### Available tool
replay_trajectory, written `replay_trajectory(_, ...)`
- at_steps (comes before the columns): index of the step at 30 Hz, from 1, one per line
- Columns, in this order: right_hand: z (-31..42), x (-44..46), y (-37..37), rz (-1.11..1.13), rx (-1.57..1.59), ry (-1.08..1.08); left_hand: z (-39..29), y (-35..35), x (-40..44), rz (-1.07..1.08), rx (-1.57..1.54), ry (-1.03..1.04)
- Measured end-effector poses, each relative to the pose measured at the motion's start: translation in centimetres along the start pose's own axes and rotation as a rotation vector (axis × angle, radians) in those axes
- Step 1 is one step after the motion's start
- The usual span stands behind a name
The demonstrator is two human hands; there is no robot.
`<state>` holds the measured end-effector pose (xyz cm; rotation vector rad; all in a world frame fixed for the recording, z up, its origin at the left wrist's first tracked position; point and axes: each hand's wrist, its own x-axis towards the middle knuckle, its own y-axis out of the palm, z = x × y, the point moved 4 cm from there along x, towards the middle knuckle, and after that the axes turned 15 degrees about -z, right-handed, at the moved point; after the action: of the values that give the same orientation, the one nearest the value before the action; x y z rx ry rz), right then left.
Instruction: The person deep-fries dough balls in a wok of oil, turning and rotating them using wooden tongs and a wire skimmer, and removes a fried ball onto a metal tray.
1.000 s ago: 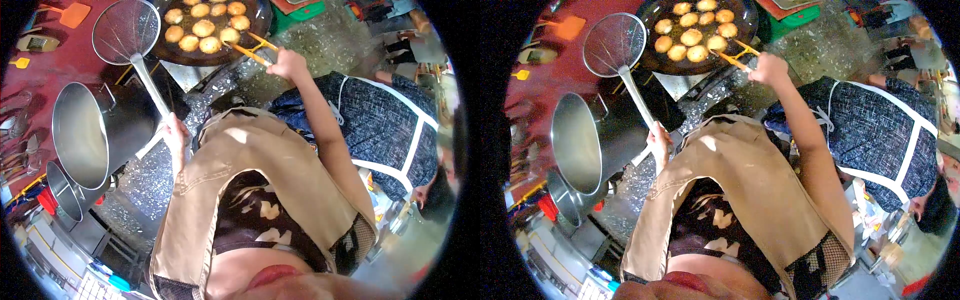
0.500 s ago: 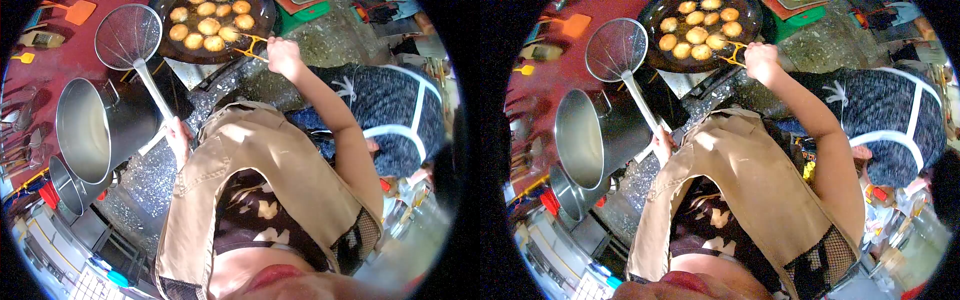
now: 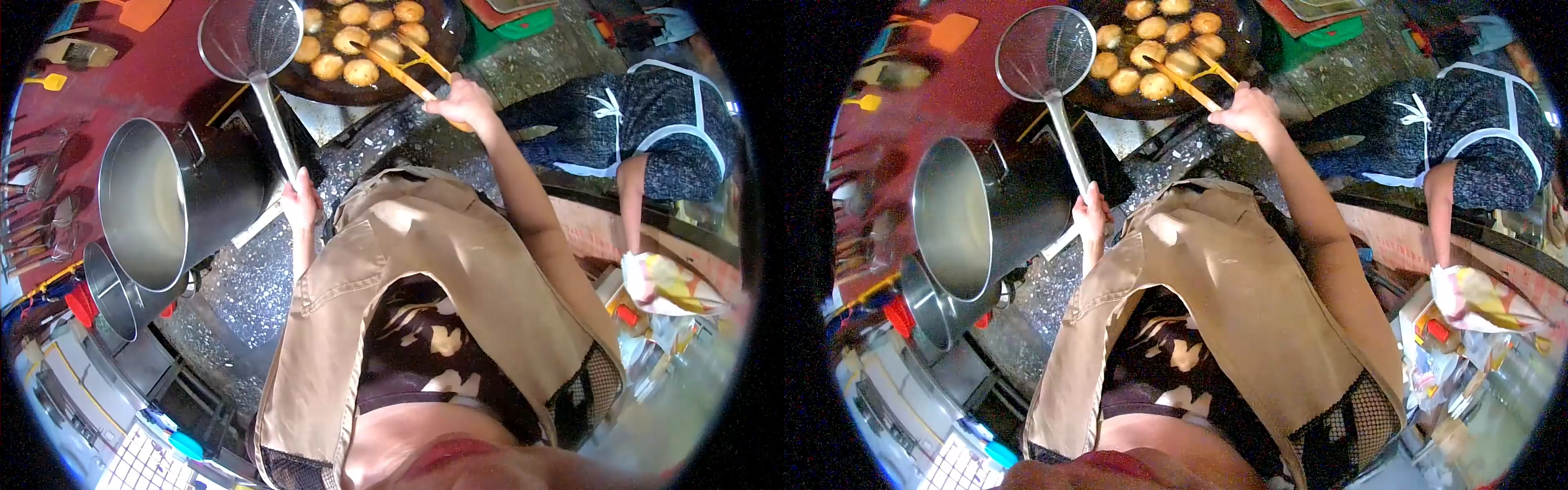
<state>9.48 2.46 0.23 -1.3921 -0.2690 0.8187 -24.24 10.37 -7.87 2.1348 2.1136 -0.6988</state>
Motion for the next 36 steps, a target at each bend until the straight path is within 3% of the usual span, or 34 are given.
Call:
replay_trajectory(6,3.6,1.1,3.0,-0.187,-0.171,-0.179,2.3,1.6,3.2,-0.076,0.221,0.071)
replay_trajectory(16,7.7,5.9,4.3,-0.224,-0.291,-0.204,3.4,2.8,2.8,-0.069,0.154,0.004)
replay_trajectory(20,6.6,7.8,5.3,0.083,0.102,-0.092,2.6,3.0,2.1,-0.07,0.167,-0.012)
replay_trajectory(22,5.4,8.8,7.8,0.363,0.817,0.065,2.7,3.0,2.0,-0.068,0.155,-0.015)
replay_trajectory(24,4.7,8.8,9.3,0.602,1.169,0.398,2.9,3.0,2.1,-0.076,0.134,-0.033)
replay_trajectory(26,4.6,6.8,7.1,0.673,1.328,0.501,3.4,3.2,2.1,-0.079,0.115,-0.043)
replay_trajectory(36,0.6,3.4,6.9,0.888,1.337,0.489,4.2,3.2,2.8,-0.045,0.024,-0.044)
